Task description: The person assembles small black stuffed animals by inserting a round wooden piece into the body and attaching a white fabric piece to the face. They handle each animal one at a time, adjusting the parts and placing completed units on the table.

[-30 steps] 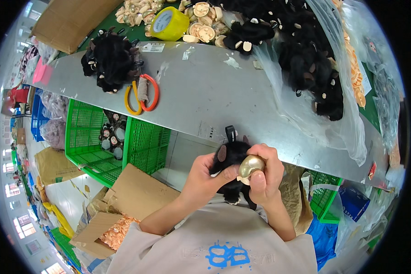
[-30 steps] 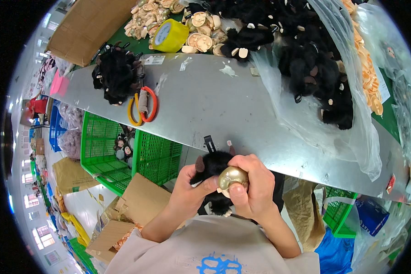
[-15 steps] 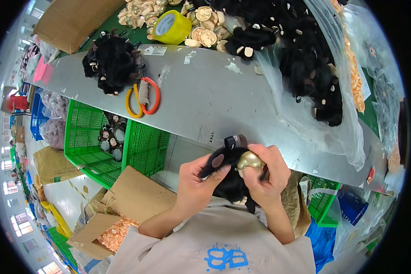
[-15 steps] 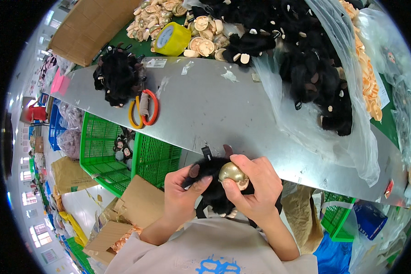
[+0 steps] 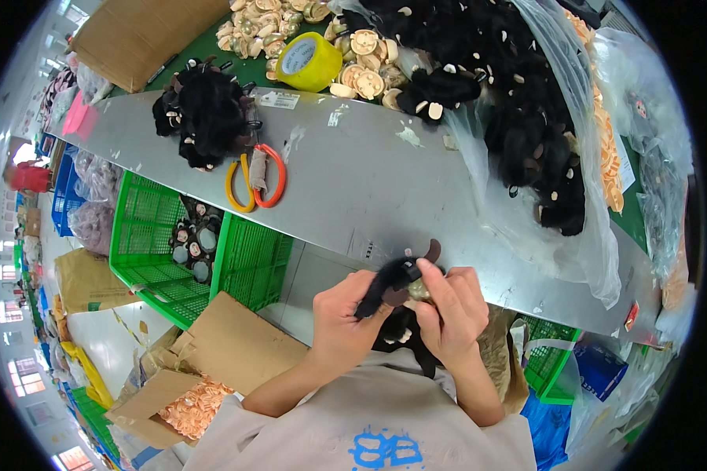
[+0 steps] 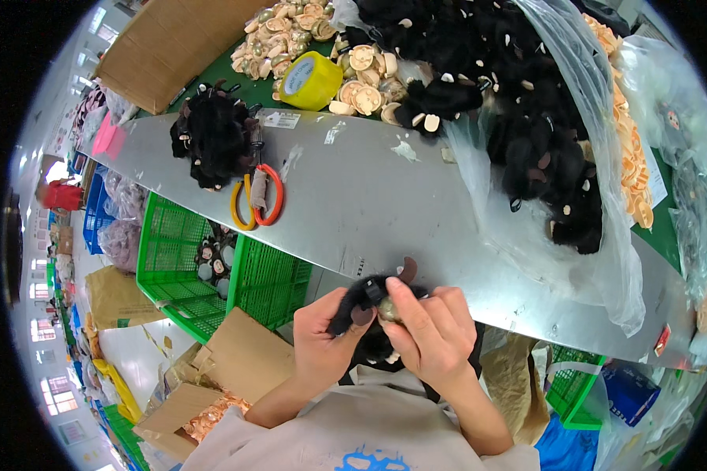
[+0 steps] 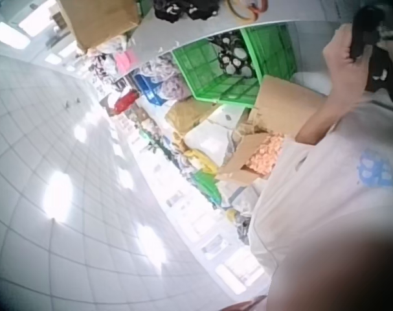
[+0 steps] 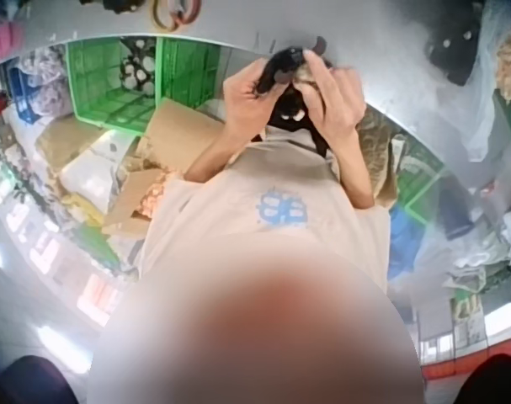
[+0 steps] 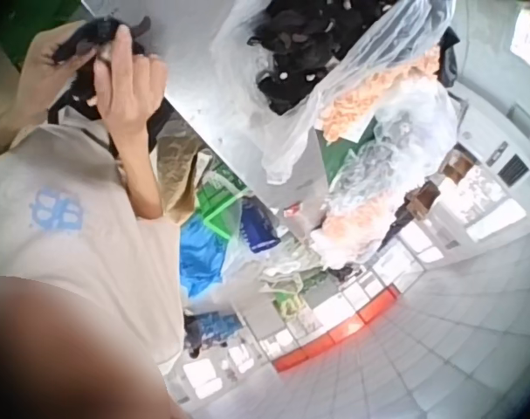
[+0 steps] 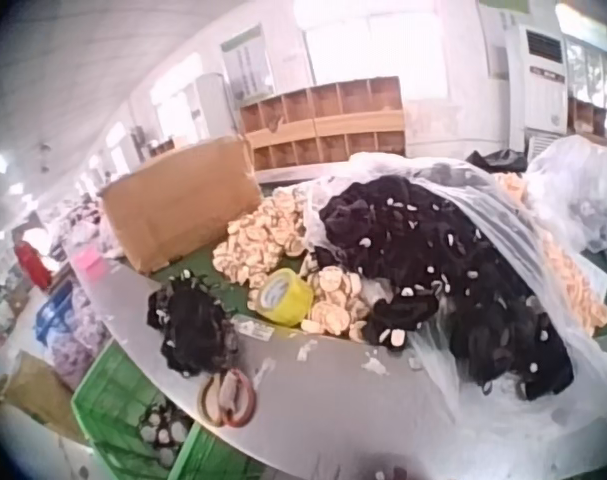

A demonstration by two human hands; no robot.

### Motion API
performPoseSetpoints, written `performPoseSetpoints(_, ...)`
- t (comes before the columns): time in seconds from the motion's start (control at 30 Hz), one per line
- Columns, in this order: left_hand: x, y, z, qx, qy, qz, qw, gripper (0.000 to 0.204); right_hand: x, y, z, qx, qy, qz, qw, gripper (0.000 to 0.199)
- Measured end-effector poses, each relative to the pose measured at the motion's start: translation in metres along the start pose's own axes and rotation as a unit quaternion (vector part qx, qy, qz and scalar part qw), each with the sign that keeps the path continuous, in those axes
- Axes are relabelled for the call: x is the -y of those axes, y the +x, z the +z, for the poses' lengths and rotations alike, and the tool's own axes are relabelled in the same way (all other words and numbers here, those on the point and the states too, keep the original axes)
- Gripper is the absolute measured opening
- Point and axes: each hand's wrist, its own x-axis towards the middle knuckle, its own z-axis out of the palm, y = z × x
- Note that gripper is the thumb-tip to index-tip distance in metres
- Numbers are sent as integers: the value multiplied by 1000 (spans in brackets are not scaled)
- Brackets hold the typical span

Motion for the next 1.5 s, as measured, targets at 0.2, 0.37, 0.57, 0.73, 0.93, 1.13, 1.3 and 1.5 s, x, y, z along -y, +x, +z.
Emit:
performPoseSetpoints(0.2, 4, 4, -5, 20, -97, -28, 995, 22, 2, -3, -12, 62, 153, 70, 984, 36)
performPoseSetpoints(0.37, 2, 7, -9, 122, -216, -79, 965, 23, -6, -15, -25, 102, 283, 182, 936, 32)
performPoseSetpoints(0.57, 8, 9, -10, 166, -269, -92, 944, 24, -2, -5, -22, 46, 453, 373, 808, 69)
performPoseSetpoints(0.73, -2, 9, -10, 187, -248, -88, 946, 28, -26, -23, -20, 152, 557, 439, 688, 95)
performPoseSetpoints(0.93, -7, 7, -17, 205, -302, -112, 924, 28, -20, -19, -24, 209, 621, 478, 584, 92)
performPoseSetpoints(1.13, -3, 7, -17, 220, -289, -76, 929, 32, -10, -24, -22, 162, 612, 462, 621, 86)
performPoseSetpoints(1.3, -2, 4, -12, 224, -299, -25, 927, 38, -5, -24, -21, 131, 603, 422, 664, 78)
performPoseSetpoints(1.5, 0, 3, -13, 231, -267, -5, 936, 39, 2, -22, -22, 148, 563, 399, 709, 59)
